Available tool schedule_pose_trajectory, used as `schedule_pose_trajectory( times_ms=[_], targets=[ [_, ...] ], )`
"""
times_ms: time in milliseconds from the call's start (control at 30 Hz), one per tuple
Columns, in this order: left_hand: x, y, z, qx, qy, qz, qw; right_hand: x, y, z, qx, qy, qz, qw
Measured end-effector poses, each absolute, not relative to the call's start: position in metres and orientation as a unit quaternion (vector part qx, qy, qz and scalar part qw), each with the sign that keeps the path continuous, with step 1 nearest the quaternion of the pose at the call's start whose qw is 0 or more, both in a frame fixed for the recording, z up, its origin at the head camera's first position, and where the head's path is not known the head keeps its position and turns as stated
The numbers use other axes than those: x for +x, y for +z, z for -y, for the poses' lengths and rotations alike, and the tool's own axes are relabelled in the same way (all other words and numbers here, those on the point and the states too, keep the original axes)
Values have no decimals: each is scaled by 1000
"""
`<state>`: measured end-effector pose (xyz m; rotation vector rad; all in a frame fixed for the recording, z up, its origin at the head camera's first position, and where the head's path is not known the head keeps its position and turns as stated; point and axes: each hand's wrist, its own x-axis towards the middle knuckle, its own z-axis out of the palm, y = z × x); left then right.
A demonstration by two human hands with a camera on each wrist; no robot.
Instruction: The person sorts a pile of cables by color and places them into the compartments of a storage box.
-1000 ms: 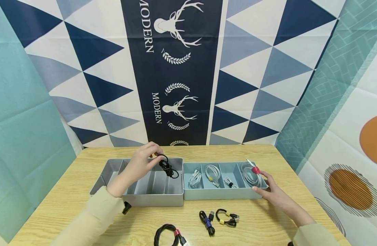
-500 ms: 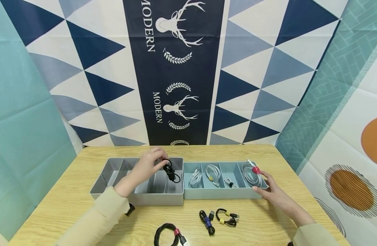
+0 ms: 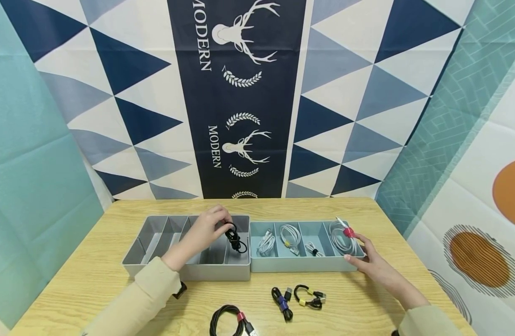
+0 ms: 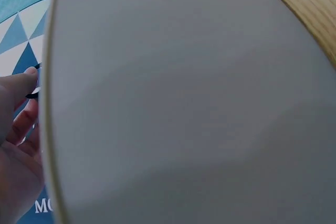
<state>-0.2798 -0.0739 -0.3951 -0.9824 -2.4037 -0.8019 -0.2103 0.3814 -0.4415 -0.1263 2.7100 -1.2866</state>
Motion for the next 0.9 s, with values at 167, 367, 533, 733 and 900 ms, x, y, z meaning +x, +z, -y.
schedule_pose_trajectory(
  times_ms=[167,367,533,733,900],
  targets=[
    [-281,-399,73,-341,-282,873,203,-211,-443,-381,-44,-427,-901,68],
    [-283,-402,71,-335,-283,878,190,-212,-440,-381,-50,-421,-903,69],
    [-286,-406,70,-337,-278,880,189,-214,-439,-381,-69,-426,-900,65],
    [-289,-408,69,-335,-275,880,193,-217,-432,-382,-70,-371,-923,74],
    [-290,-410,67,-323,-275,888,178,-218,-431,-381,-55,-359,-928,81]
  ],
)
